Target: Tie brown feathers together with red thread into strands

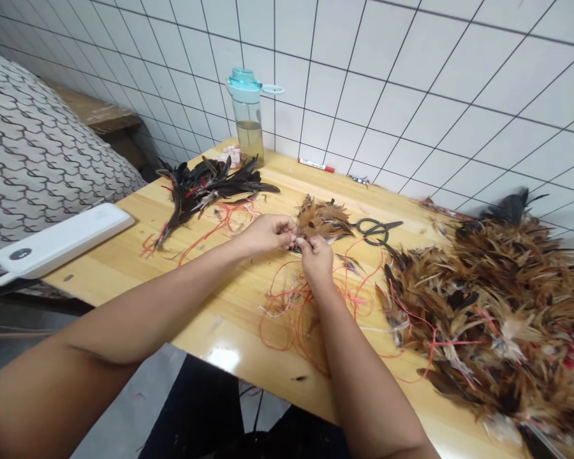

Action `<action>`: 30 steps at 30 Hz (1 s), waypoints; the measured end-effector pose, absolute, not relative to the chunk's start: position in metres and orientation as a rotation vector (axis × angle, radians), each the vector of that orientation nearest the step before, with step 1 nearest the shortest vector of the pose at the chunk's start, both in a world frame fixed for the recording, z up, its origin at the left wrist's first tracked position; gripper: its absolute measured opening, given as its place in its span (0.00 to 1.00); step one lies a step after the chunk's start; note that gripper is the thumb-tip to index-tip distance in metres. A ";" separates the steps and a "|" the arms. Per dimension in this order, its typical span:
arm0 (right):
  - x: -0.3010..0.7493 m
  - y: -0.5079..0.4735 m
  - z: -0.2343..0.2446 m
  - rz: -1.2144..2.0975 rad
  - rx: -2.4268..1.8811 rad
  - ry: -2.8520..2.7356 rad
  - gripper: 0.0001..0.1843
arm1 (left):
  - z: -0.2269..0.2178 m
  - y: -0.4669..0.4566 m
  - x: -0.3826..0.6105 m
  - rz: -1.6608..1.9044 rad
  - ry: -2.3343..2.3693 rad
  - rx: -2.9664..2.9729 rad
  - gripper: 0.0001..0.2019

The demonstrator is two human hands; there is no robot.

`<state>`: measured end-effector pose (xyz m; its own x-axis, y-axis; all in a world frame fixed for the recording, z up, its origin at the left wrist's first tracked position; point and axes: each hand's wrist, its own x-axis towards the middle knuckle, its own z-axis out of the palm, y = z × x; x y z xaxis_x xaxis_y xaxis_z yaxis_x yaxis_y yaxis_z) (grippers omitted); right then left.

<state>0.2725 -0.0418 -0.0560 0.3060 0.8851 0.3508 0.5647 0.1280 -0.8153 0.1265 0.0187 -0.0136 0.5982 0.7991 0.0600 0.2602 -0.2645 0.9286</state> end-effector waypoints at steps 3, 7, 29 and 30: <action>0.273 -0.042 -0.058 0.355 -1.574 -1.406 0.15 | -0.012 0.019 0.126 0.623 0.865 1.840 0.05; 0.271 -0.043 -0.059 0.324 -1.580 -1.438 0.16 | -0.012 0.019 0.128 0.607 0.911 1.785 0.07; 0.269 -0.041 -0.056 0.431 -1.497 -1.546 0.16 | -0.016 0.023 0.124 0.640 0.652 1.425 0.10; 0.269 -0.041 -0.056 0.434 -1.497 -1.539 0.16 | -0.017 0.023 0.124 0.654 0.664 1.427 0.10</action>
